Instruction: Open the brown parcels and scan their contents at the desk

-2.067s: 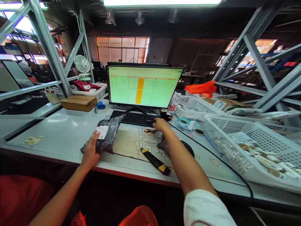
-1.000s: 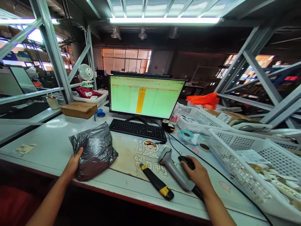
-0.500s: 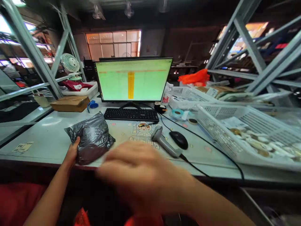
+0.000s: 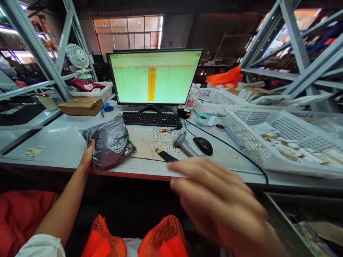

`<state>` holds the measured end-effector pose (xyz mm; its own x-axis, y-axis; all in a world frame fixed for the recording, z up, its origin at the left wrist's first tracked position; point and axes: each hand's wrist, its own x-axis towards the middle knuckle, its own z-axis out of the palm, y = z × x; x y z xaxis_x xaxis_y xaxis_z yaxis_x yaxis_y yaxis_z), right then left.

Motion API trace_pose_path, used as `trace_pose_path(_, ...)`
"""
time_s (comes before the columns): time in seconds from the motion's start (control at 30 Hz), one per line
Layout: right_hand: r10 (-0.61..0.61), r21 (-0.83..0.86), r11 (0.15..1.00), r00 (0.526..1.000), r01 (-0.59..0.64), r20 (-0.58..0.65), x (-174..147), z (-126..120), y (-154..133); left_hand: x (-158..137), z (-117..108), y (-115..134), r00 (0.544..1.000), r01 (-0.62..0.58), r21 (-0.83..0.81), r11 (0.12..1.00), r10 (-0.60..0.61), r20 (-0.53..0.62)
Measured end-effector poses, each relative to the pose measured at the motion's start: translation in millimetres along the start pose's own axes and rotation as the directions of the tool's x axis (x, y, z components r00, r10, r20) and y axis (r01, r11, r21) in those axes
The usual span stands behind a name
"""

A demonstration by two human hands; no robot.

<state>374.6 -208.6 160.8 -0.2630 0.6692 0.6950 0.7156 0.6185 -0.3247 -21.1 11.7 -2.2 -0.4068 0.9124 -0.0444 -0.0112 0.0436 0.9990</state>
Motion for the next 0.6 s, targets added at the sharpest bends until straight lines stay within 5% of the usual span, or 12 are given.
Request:
trace_pose_path(0.03,-0.031,-0.05,0.998,0.999,0.032,0.027,5.2,11.9,23.5,-2.3,4.1,3.4,0.999,0.027,0.006,1.0,-0.027,0.03)
trace_pose_path(0.1,0.107,-0.189,0.979,0.986,-0.081,0.131,11.1,42.6,71.0,-7.7,14.9,10.2,0.989,0.03,0.042,0.999,-0.035,0.146)
trace_pose_path(0.2,0.327,-0.34,0.914,0.899,-0.222,0.293,-0.2,89.3,125.5,-17.6,31.2,21.5,0.954,-0.119,0.236,0.964,0.045,0.296)
trace_pose_path(0.27,0.406,-0.414,0.876,0.842,-0.247,0.356,-13.5,111.3,143.3,-25.3,36.1,30.4,0.958,-0.194,0.366,0.91,0.095,0.27)
trace_pose_path(0.37,0.472,-0.505,0.824,0.804,-0.256,0.362,-21.6,128.1,146.9,-38.8,36.5,44.9,0.959,-0.278,0.455,0.846,0.215,0.187)
trace_pose_path(0.5,0.51,-0.502,0.804,0.802,-0.318,0.31,-6.4,135.1,131.3,-56.8,44.7,51.0,0.805,-0.591,0.532,0.606,0.399,0.439)
trace_pose_path(0.6,0.532,-0.434,0.814,0.795,-0.386,0.291,9.4,135.5,116.2,-64.4,54.1,38.3,0.792,-0.606,0.577,0.548,0.345,0.503)
